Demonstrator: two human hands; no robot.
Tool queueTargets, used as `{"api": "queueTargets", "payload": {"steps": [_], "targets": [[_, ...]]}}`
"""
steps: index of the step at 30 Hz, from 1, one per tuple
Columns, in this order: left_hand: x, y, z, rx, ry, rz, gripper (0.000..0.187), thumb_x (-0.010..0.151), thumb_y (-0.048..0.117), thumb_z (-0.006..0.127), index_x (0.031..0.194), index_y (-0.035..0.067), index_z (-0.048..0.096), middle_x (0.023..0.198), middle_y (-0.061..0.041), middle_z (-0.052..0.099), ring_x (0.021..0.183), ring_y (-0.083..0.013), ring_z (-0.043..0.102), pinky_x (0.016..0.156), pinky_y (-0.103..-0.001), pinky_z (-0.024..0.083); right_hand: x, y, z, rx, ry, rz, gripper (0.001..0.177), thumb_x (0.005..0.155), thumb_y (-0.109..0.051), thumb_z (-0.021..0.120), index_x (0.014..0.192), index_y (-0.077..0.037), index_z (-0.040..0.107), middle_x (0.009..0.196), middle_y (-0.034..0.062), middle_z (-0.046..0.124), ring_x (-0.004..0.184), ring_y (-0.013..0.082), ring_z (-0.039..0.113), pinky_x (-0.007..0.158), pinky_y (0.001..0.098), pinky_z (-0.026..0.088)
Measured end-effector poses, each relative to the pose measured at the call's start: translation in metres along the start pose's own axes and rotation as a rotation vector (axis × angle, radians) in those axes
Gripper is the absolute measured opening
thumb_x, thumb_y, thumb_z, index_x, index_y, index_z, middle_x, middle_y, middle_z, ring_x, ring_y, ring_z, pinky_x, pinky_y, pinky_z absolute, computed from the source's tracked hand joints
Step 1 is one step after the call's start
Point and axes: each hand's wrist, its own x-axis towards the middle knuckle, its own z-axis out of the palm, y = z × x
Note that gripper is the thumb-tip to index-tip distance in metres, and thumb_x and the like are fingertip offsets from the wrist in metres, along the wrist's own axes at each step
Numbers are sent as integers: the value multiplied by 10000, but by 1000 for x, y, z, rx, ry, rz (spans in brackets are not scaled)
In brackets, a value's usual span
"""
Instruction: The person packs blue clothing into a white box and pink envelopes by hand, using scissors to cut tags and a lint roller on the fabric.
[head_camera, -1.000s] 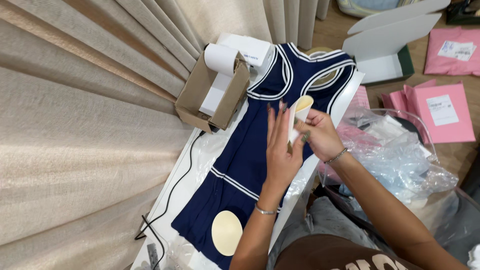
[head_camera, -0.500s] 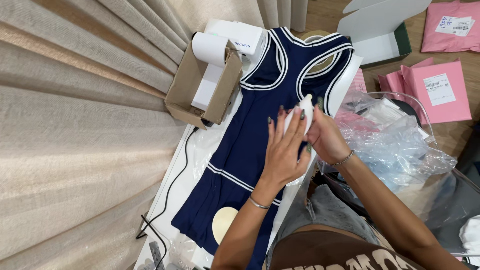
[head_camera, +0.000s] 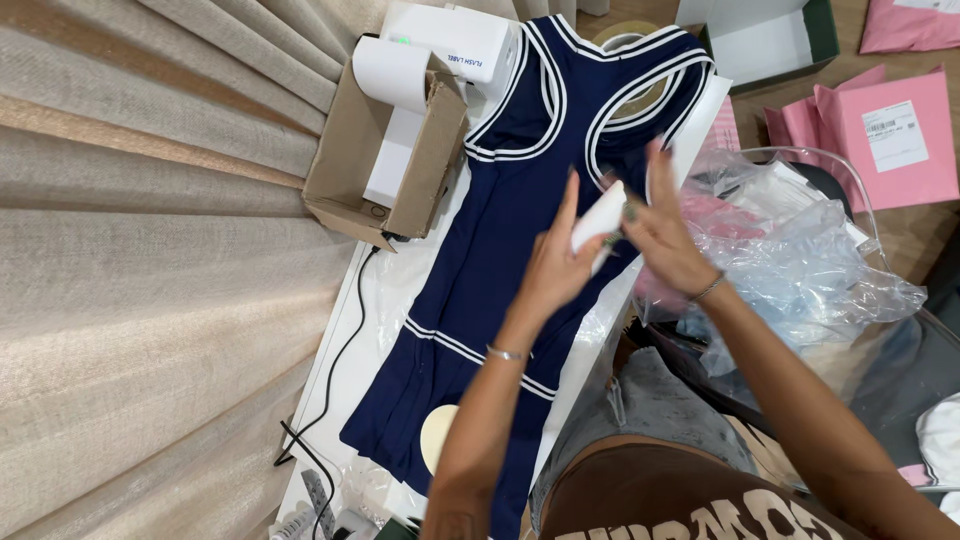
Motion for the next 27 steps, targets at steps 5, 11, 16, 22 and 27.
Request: {"api": "queueTargets", "payload": {"steps": [5, 11, 16, 22, 27], "targets": [[59, -22, -19, 397, -235, 430, 408, 898, 9, 673, 1268, 174, 624, 1232, -153, 740, 1057, -369, 729, 871, -423, 594, 30, 22, -26, -241, 76, 638, 399, 1012, -295, 659, 1296, -14, 659, 1078, 184, 740, 913, 322, 738, 838, 439, 559], [105, -26, -9, 905, -620, 386, 328, 834, 137, 739, 1152, 154, 663, 950, -148, 724, 881, -356, 723, 719, -480, 561, 51, 64, -1, -562, -117, 599, 561, 656, -318, 913, 1001, 12, 617, 793, 179, 727, 805, 372, 697, 717, 484, 543], [41, -10, -28, 1101, -613, 151, 333, 801, 135, 746, 1126, 134, 677, 944, -136, 737, 893, -330, 737, 759, -464, 587, 30, 88, 17, -627, -51, 375, 201, 870, -192, 795, 936, -43, 677, 996, 211, 697, 899, 403, 675, 782, 502, 541], [-38, 17, -16, 646, -648, -124, 294, 892, 136, 664, 1180, 84, 636, 1051, -229, 754, 958, -383, 728, 826, -494, 566, 18, 71, 30, -502, 97, -108, 421, 772, -24, 697, 1189, 8, 649, 1170, 238, 680, 1086, 466, 632, 938, 491, 534], [-26, -21, -7, 517, -528, 29, 261, 861, 133, 695, 1112, 67, 663, 1521, -344, 375, 1025, -436, 687, 889, -454, 562, 16, 62, 21, 123, -16, 261, 440, 873, -68, 786, 1266, 27, 612, 1153, 168, 690, 1035, 277, 664, 870, 390, 541]]}}
